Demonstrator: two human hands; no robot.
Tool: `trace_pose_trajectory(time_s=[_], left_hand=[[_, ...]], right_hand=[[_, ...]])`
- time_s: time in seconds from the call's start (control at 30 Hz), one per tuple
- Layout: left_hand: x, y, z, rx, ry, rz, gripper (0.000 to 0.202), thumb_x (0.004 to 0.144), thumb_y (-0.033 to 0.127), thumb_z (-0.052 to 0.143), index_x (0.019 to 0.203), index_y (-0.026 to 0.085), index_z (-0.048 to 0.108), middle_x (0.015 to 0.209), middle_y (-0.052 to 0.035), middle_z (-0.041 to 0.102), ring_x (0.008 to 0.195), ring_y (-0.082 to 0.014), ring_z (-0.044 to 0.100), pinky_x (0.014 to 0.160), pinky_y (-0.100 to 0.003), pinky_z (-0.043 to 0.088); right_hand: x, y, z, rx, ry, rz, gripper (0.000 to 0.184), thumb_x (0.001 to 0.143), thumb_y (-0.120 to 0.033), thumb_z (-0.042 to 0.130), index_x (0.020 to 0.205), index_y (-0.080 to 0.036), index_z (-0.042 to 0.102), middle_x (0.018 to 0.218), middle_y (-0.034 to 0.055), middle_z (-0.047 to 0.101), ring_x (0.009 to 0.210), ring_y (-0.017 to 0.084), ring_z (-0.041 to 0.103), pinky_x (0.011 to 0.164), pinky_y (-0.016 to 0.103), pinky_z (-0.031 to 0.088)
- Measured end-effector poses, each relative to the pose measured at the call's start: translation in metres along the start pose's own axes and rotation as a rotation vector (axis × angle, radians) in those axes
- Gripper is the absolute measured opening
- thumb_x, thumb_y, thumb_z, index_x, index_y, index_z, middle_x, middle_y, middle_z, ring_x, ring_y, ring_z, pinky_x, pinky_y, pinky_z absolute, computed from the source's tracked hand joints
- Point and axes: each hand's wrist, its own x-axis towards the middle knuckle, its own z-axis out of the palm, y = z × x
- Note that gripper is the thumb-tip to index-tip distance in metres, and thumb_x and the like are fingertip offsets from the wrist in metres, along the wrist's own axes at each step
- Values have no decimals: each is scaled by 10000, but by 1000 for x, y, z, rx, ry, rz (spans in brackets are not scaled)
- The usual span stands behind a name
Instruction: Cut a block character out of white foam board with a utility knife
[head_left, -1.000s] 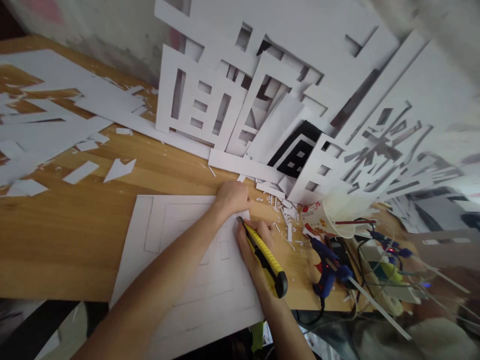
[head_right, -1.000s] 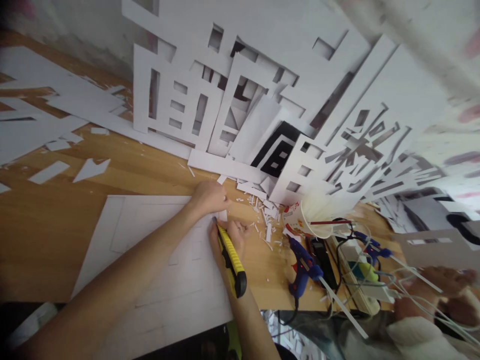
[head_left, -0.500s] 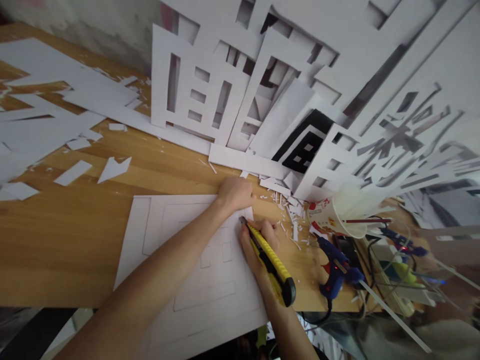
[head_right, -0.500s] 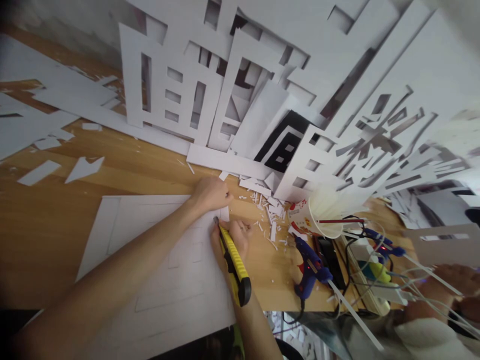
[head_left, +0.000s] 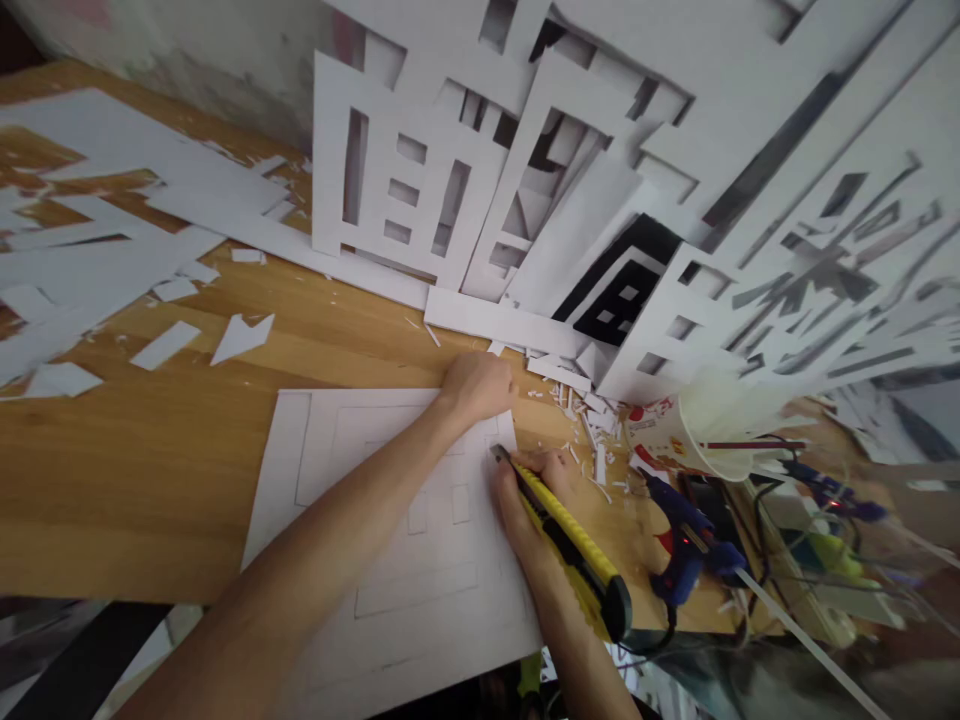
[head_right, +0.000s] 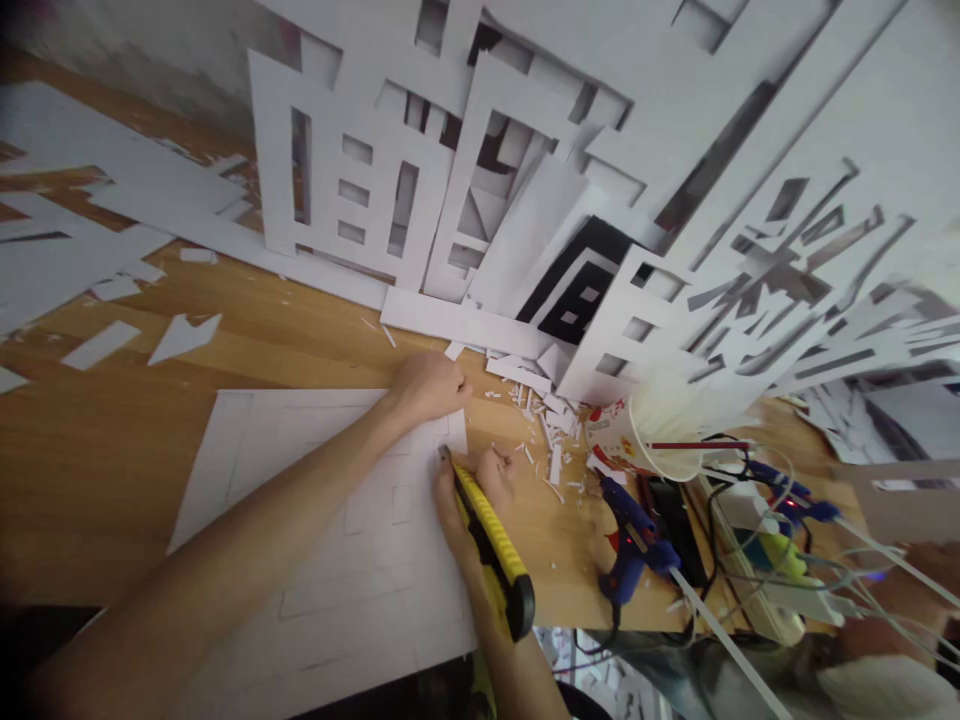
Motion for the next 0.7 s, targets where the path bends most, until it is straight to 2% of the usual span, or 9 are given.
trace_pose_trajectory(time_s=[0.1,0.27,0.43,0.7], left_hand=[[-1,1,0,6,2,-3,408,936,298,457,1043,106,800,990,-180,780,1002,-306,736,796,-347,529],[-2,1,2,1,17,-5,402,936,286,458,1045,102,798,996,-190,775,999,-313,734,793,-359,531],[0,1,3,-14,17,-2,396,939,293,466,1052,106,796,986,-178,777,994,-303,736,794,-352,534],[0,0,5,-32,23,1,383,928,281,479,1034,98,798,979,-197,773,1003,-326,732,791,-370,539]], right_hand=[[0,-4,1,39,37,129,95,874,-331,652,838,-246,630,726,-24,639,680,181,569,781,396,467],[1,-3,1,6,-34,268,181,835,-419,700,860,-240,699,799,37,681,805,242,600,733,396,479],[0,2,2,-33,-39,230,186,831,-417,701,875,-237,718,801,45,676,823,255,600,762,413,474],[3,-5,0,-41,-59,134,68,865,-299,685,869,-239,653,798,-13,637,757,188,593,774,373,465]])
